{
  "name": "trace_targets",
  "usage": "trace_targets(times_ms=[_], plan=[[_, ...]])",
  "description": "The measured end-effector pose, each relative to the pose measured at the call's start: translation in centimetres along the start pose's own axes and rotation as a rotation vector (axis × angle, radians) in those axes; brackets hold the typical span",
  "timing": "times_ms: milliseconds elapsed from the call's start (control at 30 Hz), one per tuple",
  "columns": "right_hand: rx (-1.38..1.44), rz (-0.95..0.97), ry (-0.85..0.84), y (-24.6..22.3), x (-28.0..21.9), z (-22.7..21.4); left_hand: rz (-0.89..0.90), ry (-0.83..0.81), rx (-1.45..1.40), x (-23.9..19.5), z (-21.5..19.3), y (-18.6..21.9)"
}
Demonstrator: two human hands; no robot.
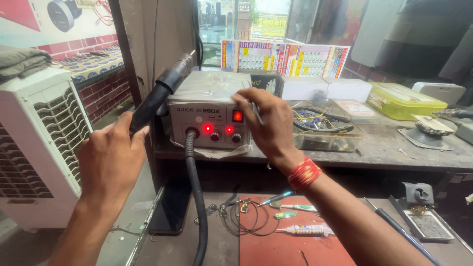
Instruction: The person uses a hot air rework station to heat a small electronic component held by tweezers. They then apply flux from a syringe to the component and use a soldering iron to solder the connections on the circuit board.
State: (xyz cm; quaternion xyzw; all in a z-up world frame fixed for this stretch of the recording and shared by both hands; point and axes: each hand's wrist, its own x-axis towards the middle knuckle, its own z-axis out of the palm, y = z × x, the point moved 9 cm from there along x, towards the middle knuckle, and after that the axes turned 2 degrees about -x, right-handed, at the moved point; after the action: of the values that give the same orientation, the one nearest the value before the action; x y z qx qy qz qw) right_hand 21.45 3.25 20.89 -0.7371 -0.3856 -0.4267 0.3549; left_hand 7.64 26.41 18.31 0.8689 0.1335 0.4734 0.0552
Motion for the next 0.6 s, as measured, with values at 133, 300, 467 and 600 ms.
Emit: trace_targets(times_ms=[133,300,467,600], plan=[[-0.170,-0.174,-0.128,-0.9,-0.3,1.3,-0.150,-0.117,-0.050,0.4,2.2,-1.6],[-0.169,-0.240,-0.175,-1.3,-0.7,2.6,-0.099,-0.077,-0.024,0.2,3.2,-2.3],[-0.173,-0.203,-0.223,-1.2,-0.6,3.1,-0.124,-0.096,0.002,0.3,4.1,-2.8],[-0.121,-0.177,-0.259,-0.4,-0.5,3.2,-0.155,-0.138,0.002,0.5,4.7,-3.0]])
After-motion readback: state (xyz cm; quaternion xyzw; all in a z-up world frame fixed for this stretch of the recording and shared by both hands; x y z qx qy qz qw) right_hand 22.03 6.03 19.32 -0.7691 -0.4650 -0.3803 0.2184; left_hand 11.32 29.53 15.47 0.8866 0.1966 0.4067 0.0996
